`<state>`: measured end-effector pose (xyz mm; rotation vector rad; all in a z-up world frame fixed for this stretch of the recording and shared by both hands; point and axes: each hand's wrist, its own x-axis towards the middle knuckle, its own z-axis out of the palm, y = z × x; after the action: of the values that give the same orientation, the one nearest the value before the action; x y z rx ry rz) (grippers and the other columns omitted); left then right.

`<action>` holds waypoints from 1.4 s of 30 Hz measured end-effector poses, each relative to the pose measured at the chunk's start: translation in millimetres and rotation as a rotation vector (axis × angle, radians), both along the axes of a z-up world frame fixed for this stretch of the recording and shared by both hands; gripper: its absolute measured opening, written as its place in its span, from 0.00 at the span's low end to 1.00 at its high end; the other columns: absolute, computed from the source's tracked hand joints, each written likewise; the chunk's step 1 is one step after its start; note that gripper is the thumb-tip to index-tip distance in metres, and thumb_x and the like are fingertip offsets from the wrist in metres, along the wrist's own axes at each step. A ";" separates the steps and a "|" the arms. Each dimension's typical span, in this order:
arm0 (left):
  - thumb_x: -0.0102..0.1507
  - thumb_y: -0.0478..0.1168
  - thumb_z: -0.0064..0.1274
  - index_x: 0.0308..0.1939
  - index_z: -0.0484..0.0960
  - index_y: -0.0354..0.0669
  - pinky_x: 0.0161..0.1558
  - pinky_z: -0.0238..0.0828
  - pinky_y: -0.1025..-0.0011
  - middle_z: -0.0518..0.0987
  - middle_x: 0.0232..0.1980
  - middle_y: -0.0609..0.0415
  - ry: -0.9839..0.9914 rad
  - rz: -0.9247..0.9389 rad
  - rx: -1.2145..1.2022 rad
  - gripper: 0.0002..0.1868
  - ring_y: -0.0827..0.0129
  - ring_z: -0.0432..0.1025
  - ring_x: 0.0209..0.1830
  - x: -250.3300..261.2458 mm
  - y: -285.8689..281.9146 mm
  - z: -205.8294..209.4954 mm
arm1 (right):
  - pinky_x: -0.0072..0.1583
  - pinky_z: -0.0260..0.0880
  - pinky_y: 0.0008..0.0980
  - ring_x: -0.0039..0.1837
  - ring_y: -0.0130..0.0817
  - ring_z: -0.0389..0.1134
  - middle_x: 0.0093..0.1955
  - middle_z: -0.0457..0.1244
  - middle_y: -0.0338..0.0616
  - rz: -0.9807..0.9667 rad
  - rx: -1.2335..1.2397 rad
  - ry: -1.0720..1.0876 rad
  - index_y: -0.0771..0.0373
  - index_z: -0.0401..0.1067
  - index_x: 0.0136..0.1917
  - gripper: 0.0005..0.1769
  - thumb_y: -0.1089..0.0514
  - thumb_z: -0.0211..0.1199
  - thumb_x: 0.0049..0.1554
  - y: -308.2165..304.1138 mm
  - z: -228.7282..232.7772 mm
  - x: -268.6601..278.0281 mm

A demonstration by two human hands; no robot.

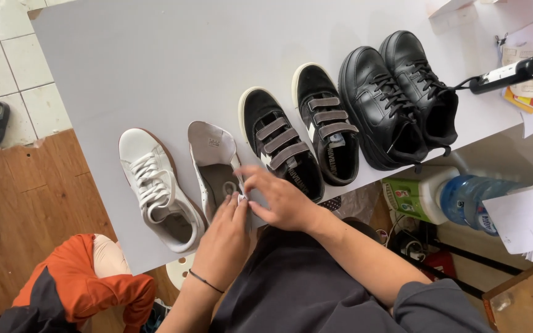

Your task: The person organizes several pairs of shoes on a counter, performs a brief cleaning with a sponge, and then laces a pair of white sneakers.

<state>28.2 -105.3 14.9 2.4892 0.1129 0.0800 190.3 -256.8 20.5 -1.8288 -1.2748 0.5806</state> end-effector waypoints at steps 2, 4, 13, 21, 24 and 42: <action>0.68 0.34 0.54 0.85 0.61 0.21 0.85 0.62 0.51 0.64 0.84 0.15 0.050 -0.069 0.126 0.42 0.34 0.61 0.89 -5.6 -3.8 0.5 | 0.56 0.78 0.31 0.43 0.30 0.73 0.84 0.58 0.54 -0.272 0.023 0.200 0.54 0.65 0.62 0.18 0.63 0.70 0.64 7.8 9.6 -1.1; 0.68 0.34 0.56 0.83 0.69 0.30 0.81 0.68 0.51 0.70 0.83 0.22 -0.033 0.003 0.120 0.37 0.37 0.68 0.83 -6.8 6.0 30.0 | 0.52 0.77 0.28 0.39 0.28 0.69 0.81 0.59 0.51 -0.368 0.019 0.242 0.57 0.65 0.69 0.25 0.59 0.74 0.63 22.4 6.7 -1.6; 0.73 0.61 0.60 0.65 0.75 0.52 0.34 0.77 0.50 0.85 0.32 0.60 0.472 0.487 -0.058 0.25 0.54 0.82 0.32 0.9 37.7 16.9 | 0.73 0.68 0.35 0.72 0.35 0.66 0.74 0.61 0.40 -0.564 -0.229 0.561 0.53 0.62 0.81 0.48 0.58 0.78 0.51 79.9 -25.8 14.2; 0.74 0.55 0.60 0.49 0.75 0.51 0.31 0.72 0.50 0.87 0.30 0.62 0.391 0.481 -0.129 0.16 0.49 0.80 0.27 -11.1 44.2 4.1 | 0.75 0.74 0.46 0.72 0.49 0.73 0.73 0.67 0.46 -0.331 0.008 0.208 0.50 0.84 0.41 0.07 0.60 0.77 0.60 59.6 -30.8 23.6; 0.71 0.50 0.68 0.44 0.86 0.48 0.33 0.75 0.65 0.87 0.28 0.58 0.077 0.451 -0.285 0.12 0.68 0.81 0.27 -25.0 54.0 24.9 | 0.75 0.76 0.48 0.74 0.51 0.74 0.74 0.68 0.51 -0.387 -0.037 0.198 0.53 0.82 0.40 0.08 0.61 0.78 0.58 59.3 -17.6 26.3; 0.66 0.29 0.65 0.79 0.75 0.36 0.46 0.95 0.63 0.81 0.66 0.41 0.059 0.634 -0.322 0.35 0.52 0.84 0.56 -70.1 73.1 -22.6 | 0.87 0.56 0.62 0.83 0.50 0.67 0.80 0.68 0.56 0.055 -0.121 -0.593 0.69 0.74 0.80 0.29 0.53 0.58 0.71 133.0 -11.6 -52.7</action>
<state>-41.9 -32.3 -7.7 2.0502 0.8650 0.2315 137.6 -123.7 8.9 -2.1618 -1.7045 0.1376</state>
